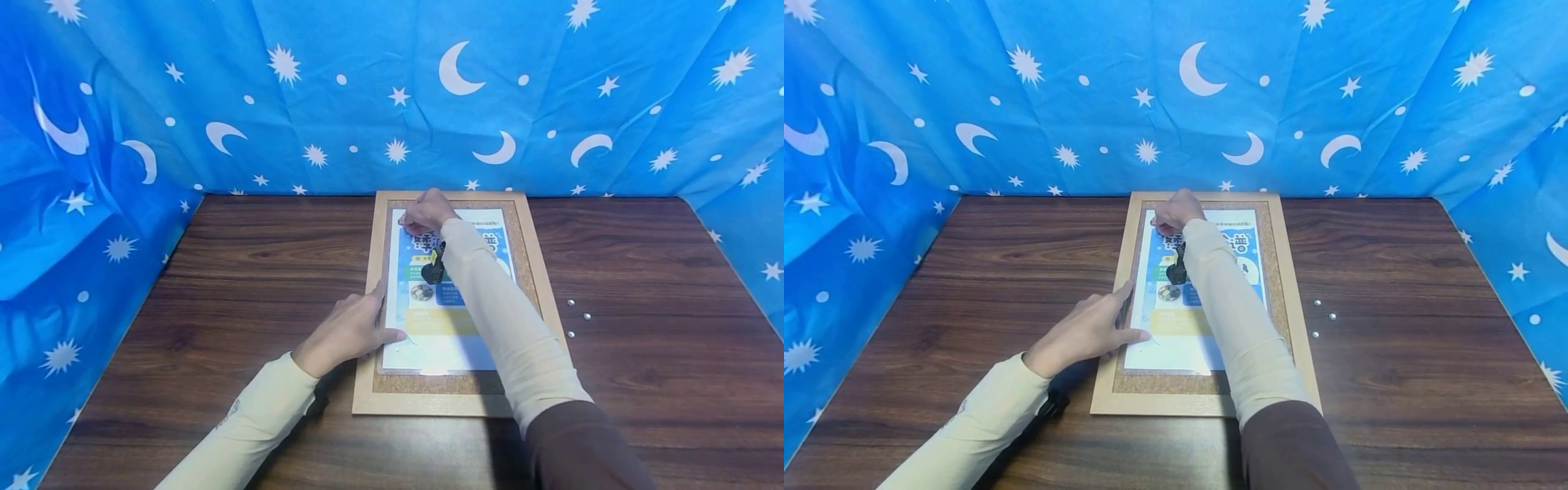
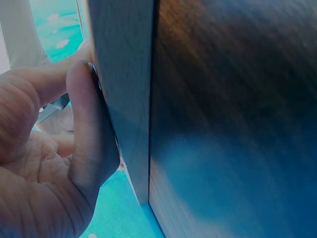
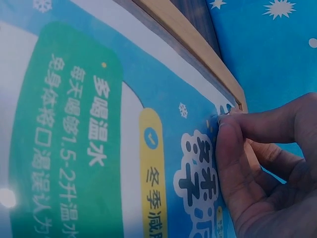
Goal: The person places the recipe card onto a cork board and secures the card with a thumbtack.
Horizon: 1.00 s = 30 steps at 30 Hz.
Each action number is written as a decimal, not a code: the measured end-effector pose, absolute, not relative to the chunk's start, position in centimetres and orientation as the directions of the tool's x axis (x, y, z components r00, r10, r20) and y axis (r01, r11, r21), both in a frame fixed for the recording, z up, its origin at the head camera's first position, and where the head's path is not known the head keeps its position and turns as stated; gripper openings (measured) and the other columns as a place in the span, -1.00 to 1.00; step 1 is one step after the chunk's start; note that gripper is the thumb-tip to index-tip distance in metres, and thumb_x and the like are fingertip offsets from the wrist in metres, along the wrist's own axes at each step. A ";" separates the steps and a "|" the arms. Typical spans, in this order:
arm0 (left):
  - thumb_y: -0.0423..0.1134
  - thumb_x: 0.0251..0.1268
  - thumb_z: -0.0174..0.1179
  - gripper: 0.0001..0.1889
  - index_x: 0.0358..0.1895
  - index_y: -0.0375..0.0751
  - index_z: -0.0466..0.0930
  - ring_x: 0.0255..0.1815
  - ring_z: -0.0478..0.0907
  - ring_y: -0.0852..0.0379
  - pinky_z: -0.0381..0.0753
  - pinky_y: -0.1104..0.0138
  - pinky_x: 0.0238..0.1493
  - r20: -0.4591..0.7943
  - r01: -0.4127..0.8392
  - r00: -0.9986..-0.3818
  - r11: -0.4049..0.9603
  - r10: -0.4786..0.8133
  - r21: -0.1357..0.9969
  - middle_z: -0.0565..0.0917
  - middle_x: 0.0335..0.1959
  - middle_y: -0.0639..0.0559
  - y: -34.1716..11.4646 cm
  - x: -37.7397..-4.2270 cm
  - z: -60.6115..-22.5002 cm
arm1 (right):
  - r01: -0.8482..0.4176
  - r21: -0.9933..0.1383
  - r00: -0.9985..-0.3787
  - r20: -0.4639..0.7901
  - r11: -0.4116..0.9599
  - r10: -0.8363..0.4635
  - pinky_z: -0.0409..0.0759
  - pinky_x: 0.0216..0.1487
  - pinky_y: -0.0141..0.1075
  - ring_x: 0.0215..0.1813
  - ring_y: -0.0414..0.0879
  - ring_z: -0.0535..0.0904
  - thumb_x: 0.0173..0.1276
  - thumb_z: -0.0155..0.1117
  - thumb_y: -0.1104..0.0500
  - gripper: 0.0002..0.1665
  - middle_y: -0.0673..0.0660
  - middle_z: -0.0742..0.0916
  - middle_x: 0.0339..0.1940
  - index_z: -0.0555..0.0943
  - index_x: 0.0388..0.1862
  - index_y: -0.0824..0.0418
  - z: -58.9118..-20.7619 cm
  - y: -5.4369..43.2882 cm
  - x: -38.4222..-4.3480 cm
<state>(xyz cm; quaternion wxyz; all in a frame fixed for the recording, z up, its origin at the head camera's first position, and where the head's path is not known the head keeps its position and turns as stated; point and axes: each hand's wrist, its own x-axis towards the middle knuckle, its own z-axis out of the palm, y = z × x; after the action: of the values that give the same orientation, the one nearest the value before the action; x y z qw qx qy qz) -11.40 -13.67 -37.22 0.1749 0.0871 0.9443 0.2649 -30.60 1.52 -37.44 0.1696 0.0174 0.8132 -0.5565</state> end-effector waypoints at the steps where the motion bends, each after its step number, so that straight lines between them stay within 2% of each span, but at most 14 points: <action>1: -0.04 0.23 0.46 0.08 0.62 -0.33 -0.07 -0.71 0.40 0.11 0.42 0.29 -0.61 -0.285 0.073 -0.923 0.846 0.258 0.529 0.56 -0.43 -0.02 -13.7 -11.4 -37.2 | 0.214 -0.897 -0.943 -0.293 0.388 -0.158 0.72 -0.28 -0.33 -0.40 -0.07 0.69 0.29 0.25 0.39 -0.78 0.24 0.79 -0.28 0.58 -0.57 0.29 -37.4 1.5 -30.6; 6: -0.04 0.23 0.46 0.08 0.63 -0.31 -0.08 -0.73 0.38 0.13 0.38 0.32 -0.66 -0.294 0.066 -0.921 0.845 0.256 0.530 0.55 -0.48 -0.03 -13.6 -11.4 -37.2 | 0.221 -0.879 -0.945 -0.300 0.422 -0.129 0.68 -0.38 -0.35 -0.47 -0.08 0.67 0.28 0.29 0.37 -0.62 0.20 0.75 -0.43 0.44 -0.70 0.19 -37.4 1.4 -30.7; 11: -0.03 0.22 0.46 0.09 0.63 -0.30 -0.09 -0.71 0.39 0.13 0.39 0.31 -0.67 -0.296 0.060 -0.922 0.847 0.250 0.529 0.57 -0.47 -0.06 -13.6 -11.5 -37.2 | 0.239 -0.868 -0.945 -0.312 0.434 -0.103 0.64 -0.45 -0.37 -0.53 -0.08 0.65 0.27 0.33 0.36 -0.50 0.16 0.70 -0.56 0.30 -0.74 0.11 -37.4 1.3 -30.8; 15: -0.02 0.21 0.47 0.10 0.63 -0.30 -0.08 -0.55 0.52 0.11 0.47 0.27 -0.54 -0.281 0.077 -0.925 0.852 0.254 0.518 0.69 -0.16 -0.24 -13.6 -11.5 -37.2 | 0.241 -0.869 -0.946 -0.310 0.431 -0.096 0.66 -0.45 -0.36 -0.55 -0.09 0.64 0.23 0.32 0.40 -0.51 0.14 0.68 -0.62 0.31 -0.75 0.11 -37.6 1.2 -30.9; 18: -0.01 0.20 0.48 0.10 0.63 -0.31 -0.07 -0.39 0.58 0.10 0.52 0.28 -0.40 -0.267 0.095 -0.928 0.857 0.261 0.506 0.66 0.10 -0.34 -13.6 -11.5 -37.2 | 0.252 -0.858 -0.944 -0.320 0.448 -0.080 0.66 -0.46 -0.37 -0.57 -0.10 0.63 0.22 0.33 0.40 -0.53 0.14 0.67 -0.63 0.33 -0.74 0.13 -37.7 1.0 -31.2; 19: -0.01 0.20 0.48 0.10 0.63 -0.32 -0.06 -0.38 0.57 0.10 0.52 0.28 -0.40 -0.265 0.099 -0.928 0.857 0.263 0.505 0.65 0.10 -0.34 -13.6 -11.5 -37.2 | 0.259 -0.851 -0.943 -0.325 0.458 -0.072 0.66 -0.47 -0.37 -0.58 -0.10 0.64 0.23 0.34 0.39 -0.55 0.14 0.67 -0.63 0.36 -0.73 0.14 -37.7 0.9 -31.3; 22: -0.01 0.21 0.47 0.09 0.62 -0.32 -0.06 -0.51 0.53 0.11 0.48 0.28 -0.50 -0.275 0.089 -0.926 0.858 0.258 0.506 0.69 -0.10 -0.27 -13.6 -11.5 -37.2 | 0.271 -0.831 -0.940 -0.338 0.486 -0.053 0.63 -0.49 -0.38 -0.57 -0.10 0.63 0.22 0.35 0.39 -0.61 0.15 0.68 -0.61 0.41 -0.68 0.16 -37.6 0.7 -31.5; 25: -0.02 0.22 0.47 0.08 0.63 -0.31 -0.07 -0.66 0.42 0.11 0.40 0.29 -0.63 -0.289 0.070 -0.924 0.854 0.250 0.515 0.64 -0.32 -0.14 -13.6 -11.5 -37.2 | 0.263 -0.806 -0.941 -0.336 0.531 -0.044 0.58 -0.52 -0.39 -0.57 -0.12 0.62 0.20 0.33 0.40 -0.70 0.14 0.69 -0.59 0.46 -0.63 0.18 -37.5 0.5 -31.6; 30: -0.03 0.23 0.47 0.08 0.63 -0.30 -0.07 -0.67 0.41 0.13 0.39 0.32 -0.63 -0.292 0.066 -0.923 0.851 0.251 0.522 0.62 -0.37 -0.12 -13.6 -11.4 -37.2 | 0.239 -0.783 -0.944 -0.325 0.574 -0.050 0.57 -0.52 -0.41 -0.57 -0.13 0.61 0.20 0.28 0.39 -0.72 0.12 0.68 -0.59 0.45 -0.62 0.17 -37.6 0.7 -31.7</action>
<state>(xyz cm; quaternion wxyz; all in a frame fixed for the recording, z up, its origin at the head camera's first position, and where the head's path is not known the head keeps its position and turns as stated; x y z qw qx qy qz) -11.44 -13.57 -37.16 0.1773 0.0838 0.9454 0.2602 -31.66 0.65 -37.63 0.1576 0.0543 0.8731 -0.4581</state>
